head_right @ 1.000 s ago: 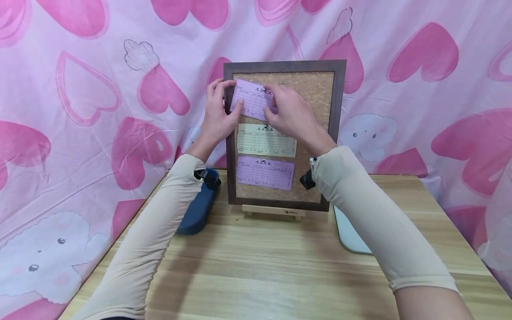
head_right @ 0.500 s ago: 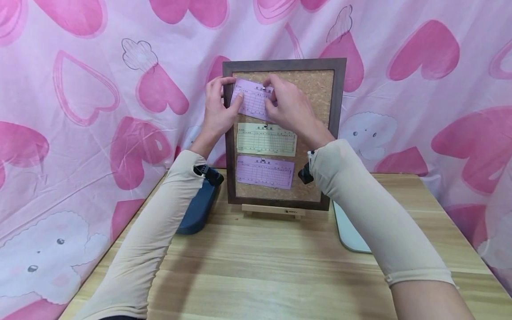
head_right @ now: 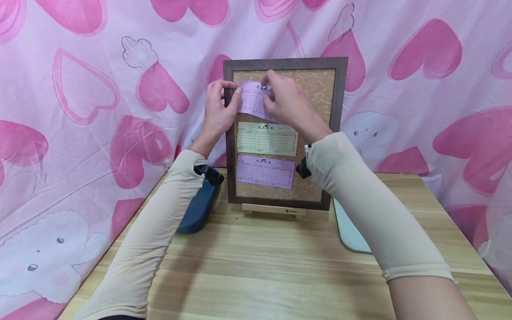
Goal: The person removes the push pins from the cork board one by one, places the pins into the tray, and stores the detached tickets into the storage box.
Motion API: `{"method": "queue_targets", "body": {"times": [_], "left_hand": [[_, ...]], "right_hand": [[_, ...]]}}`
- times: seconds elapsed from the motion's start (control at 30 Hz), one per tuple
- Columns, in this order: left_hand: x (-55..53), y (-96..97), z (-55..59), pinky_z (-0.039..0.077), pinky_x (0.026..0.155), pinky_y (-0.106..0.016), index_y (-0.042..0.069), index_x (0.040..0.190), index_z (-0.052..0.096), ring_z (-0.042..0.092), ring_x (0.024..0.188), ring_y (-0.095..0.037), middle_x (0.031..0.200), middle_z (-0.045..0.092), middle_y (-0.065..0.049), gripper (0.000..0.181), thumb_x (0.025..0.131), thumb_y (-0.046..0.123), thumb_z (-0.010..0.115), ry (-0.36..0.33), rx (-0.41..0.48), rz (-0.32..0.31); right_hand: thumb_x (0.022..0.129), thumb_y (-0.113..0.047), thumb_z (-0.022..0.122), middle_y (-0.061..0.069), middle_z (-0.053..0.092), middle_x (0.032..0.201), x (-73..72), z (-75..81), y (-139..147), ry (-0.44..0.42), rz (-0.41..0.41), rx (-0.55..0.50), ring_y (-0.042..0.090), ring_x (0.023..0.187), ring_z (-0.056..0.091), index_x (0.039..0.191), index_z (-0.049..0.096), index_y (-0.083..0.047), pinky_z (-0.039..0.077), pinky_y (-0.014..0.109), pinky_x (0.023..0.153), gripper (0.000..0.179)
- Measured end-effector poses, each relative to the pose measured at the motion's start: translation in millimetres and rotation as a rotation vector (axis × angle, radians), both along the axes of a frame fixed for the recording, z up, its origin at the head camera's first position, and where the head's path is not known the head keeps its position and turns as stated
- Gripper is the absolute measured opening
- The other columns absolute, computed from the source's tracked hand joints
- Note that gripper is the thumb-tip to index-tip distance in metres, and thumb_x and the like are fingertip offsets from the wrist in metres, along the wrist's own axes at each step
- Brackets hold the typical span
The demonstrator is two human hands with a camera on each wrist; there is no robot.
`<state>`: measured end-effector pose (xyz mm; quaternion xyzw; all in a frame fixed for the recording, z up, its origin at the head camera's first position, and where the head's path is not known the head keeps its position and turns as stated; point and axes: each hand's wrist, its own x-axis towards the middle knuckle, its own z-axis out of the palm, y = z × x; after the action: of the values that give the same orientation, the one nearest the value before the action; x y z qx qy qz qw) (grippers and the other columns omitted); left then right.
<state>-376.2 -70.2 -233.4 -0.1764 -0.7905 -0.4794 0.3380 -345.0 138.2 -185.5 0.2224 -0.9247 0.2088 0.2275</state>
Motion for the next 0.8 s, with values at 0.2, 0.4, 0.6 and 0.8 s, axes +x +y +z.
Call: {"method": "queue_targets", "body": {"times": [0.2, 0.4, 0.6, 0.8], "left_hand": [[1.4, 0.3, -2.1, 0.041, 0.109, -0.028, 0.011, 0.122, 0.070, 0.054, 0.132, -0.019, 0.143, 0.058, -0.010, 0.028, 0.106, 0.032, 0.067, -0.015, -0.004, 0.017], [1.8, 1.0, -1.5, 0.043, 0.105, -0.029, 0.009, 0.117, 0.071, 0.056, 0.126, -0.020, 0.141, 0.059, -0.011, 0.029, 0.106, 0.036, 0.066, -0.033, 0.020, 0.034], [2.5, 0.2, -0.7, 0.044, 0.103, -0.031, 0.008, 0.110, 0.071, 0.057, 0.123, -0.021, 0.139, 0.060, -0.011, 0.026, 0.106, 0.033, 0.068, -0.046, 0.023, 0.050], [3.1, -0.6, -1.8, 0.043, 0.102, -0.032, 0.007, 0.110, 0.072, 0.056, 0.121, -0.021, 0.137, 0.062, -0.011, 0.027, 0.105, 0.034, 0.068, -0.039, 0.005, 0.053]], "right_hand": [[0.108, -0.020, 0.056, 0.011, 0.064, 0.104, -0.7, 4.8, -1.4, -0.032, -0.008, -0.006, 0.027, 0.090, 0.059, 0.140, 0.059, -0.010, 0.047, 0.037, 0.077, 0.034], [0.107, -0.016, 0.055, 0.012, 0.066, 0.105, -2.9, 9.4, -2.7, -0.059, -0.024, -0.001, 0.026, 0.090, 0.062, 0.139, 0.061, -0.008, 0.051, 0.037, 0.078, 0.033], [0.106, -0.009, 0.055, 0.015, 0.064, 0.115, -4.2, 13.9, -6.6, -0.075, -0.033, -0.012, 0.028, 0.102, 0.061, 0.137, 0.063, -0.004, 0.053, 0.039, 0.088, 0.032], [0.105, -0.005, 0.055, 0.017, 0.066, 0.118, -6.1, 16.0, -7.3, -0.056, -0.019, -0.010, 0.030, 0.107, 0.062, 0.133, 0.064, -0.001, 0.054, 0.041, 0.093, 0.029]]}}
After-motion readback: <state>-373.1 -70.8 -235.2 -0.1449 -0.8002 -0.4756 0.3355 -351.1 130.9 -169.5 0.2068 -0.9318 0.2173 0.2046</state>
